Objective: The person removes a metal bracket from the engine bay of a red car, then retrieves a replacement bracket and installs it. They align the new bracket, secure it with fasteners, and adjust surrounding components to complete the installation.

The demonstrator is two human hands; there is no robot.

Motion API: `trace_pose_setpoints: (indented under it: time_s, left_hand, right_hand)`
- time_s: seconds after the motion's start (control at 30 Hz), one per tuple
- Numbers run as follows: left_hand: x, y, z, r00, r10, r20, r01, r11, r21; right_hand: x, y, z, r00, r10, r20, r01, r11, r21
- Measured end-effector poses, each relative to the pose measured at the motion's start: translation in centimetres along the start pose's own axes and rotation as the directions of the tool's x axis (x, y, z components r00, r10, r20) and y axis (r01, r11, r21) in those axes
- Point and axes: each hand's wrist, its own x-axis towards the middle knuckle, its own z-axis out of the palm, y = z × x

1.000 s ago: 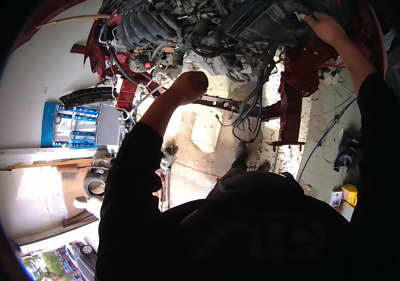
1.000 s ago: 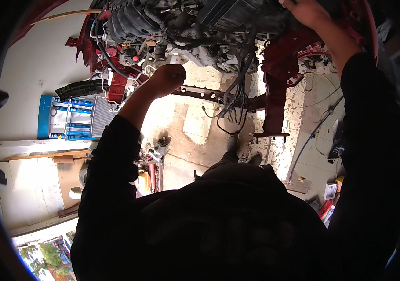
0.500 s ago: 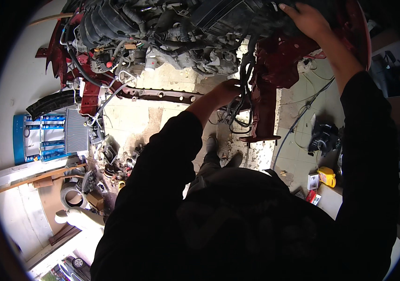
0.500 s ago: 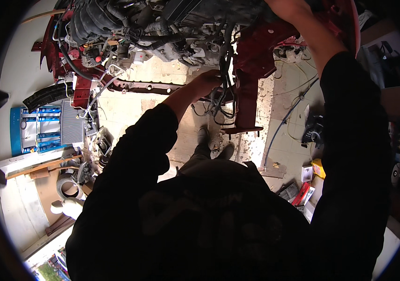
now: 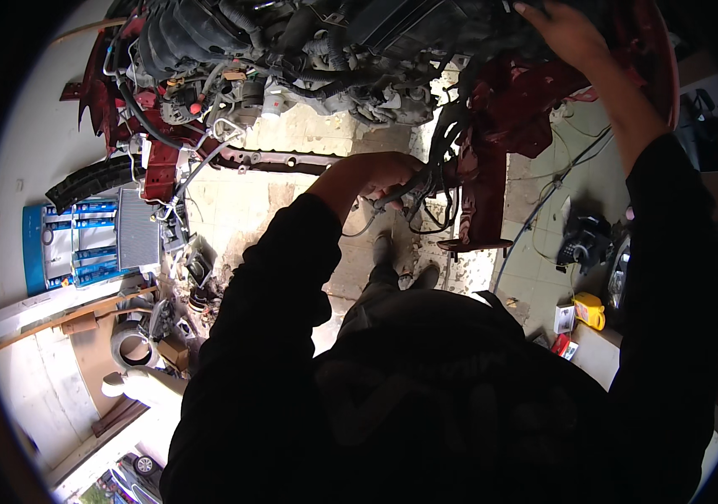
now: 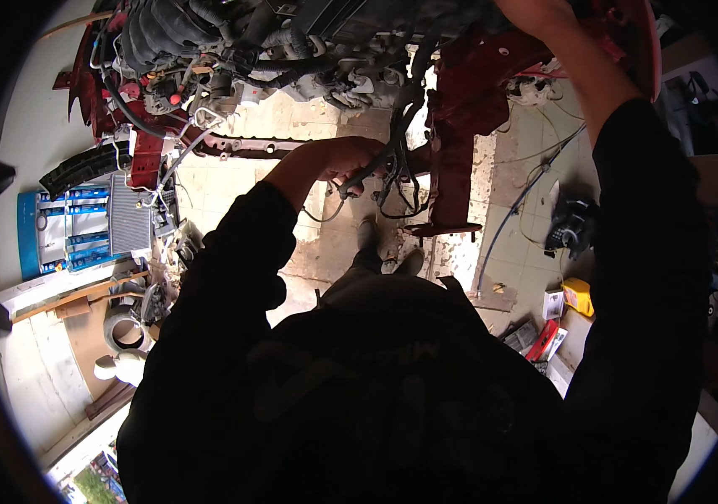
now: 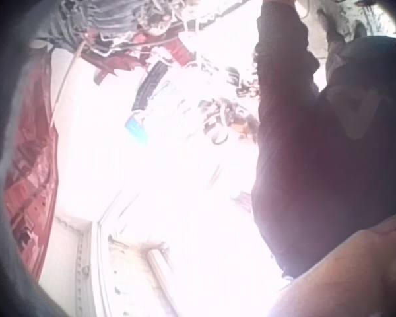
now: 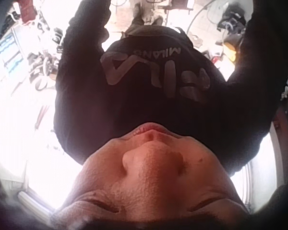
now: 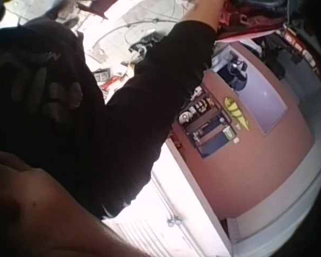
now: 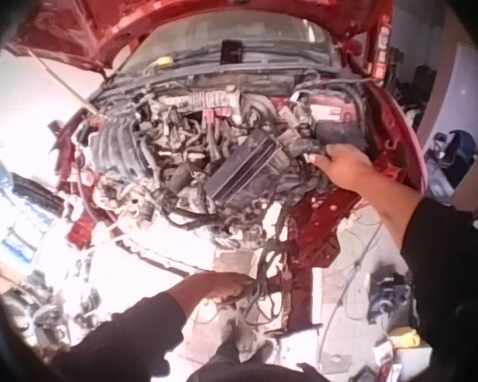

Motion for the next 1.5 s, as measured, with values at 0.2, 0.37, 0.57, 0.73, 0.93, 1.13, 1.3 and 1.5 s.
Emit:
trace_pose_setpoints:
  time_s: [0.2, 0.37, 0.57, 0.73, 0.93, 1.13, 1.3, 1.5]
  left_hand:
    - [0.6, -1.3, 0.3, 0.980, -0.116, 0.162, 0.120, 0.993, -0.016]
    - [6.7, -2.4, 5.3, 0.997, -0.023, 0.070, 0.028, 0.997, -0.071]
    - [8.7, -3.8, 7.5, 0.838, 0.385, -0.387, -0.111, 0.815, 0.569]
    - [1.5, -7.7, 5.2, 0.361, 0.623, -0.694, 0.005, 0.743, 0.669]
    - [-5.6, -13.1, 1.0, 0.605, 0.303, -0.736, -0.324, 0.938, 0.121]
    - [-9.4, -14.7, 2.6, 0.955, 0.229, -0.186, -0.271, 0.931, -0.245]
    - [-11.7, -13.5, 3.0, 0.727, 0.145, -0.671, 0.001, 0.977, 0.211]
    - [-15.2, -17.4, -1.3, 0.398, 0.231, -0.888, 0.137, 0.942, 0.306]
  right_hand:
    - [-0.2, -0.3, -0.3, 0.999, 0.034, 0.004, -0.034, 0.999, 0.023]
    - [-0.3, -0.4, -0.5, 0.998, 0.057, 0.015, -0.057, 0.998, 0.022]
    - [-0.1, -0.7, -0.6, 0.996, 0.085, 0.034, -0.085, 0.996, 0.007]
    - [-0.6, -1.0, -0.9, 0.997, 0.079, 0.015, -0.080, 0.997, 0.020]
    - [-0.4, -0.7, -0.5, 0.998, 0.052, 0.026, -0.052, 0.999, -0.016]
    - [1.2, 1.8, 1.1, 0.986, 0.047, 0.163, -0.054, 0.998, 0.037]
    - [0.9, 2.9, 2.6, 1.000, 0.023, 0.011, -0.023, 0.997, 0.079]
    - [0.9, 2.9, 2.6, 0.987, 0.029, 0.157, -0.060, 0.978, 0.199]
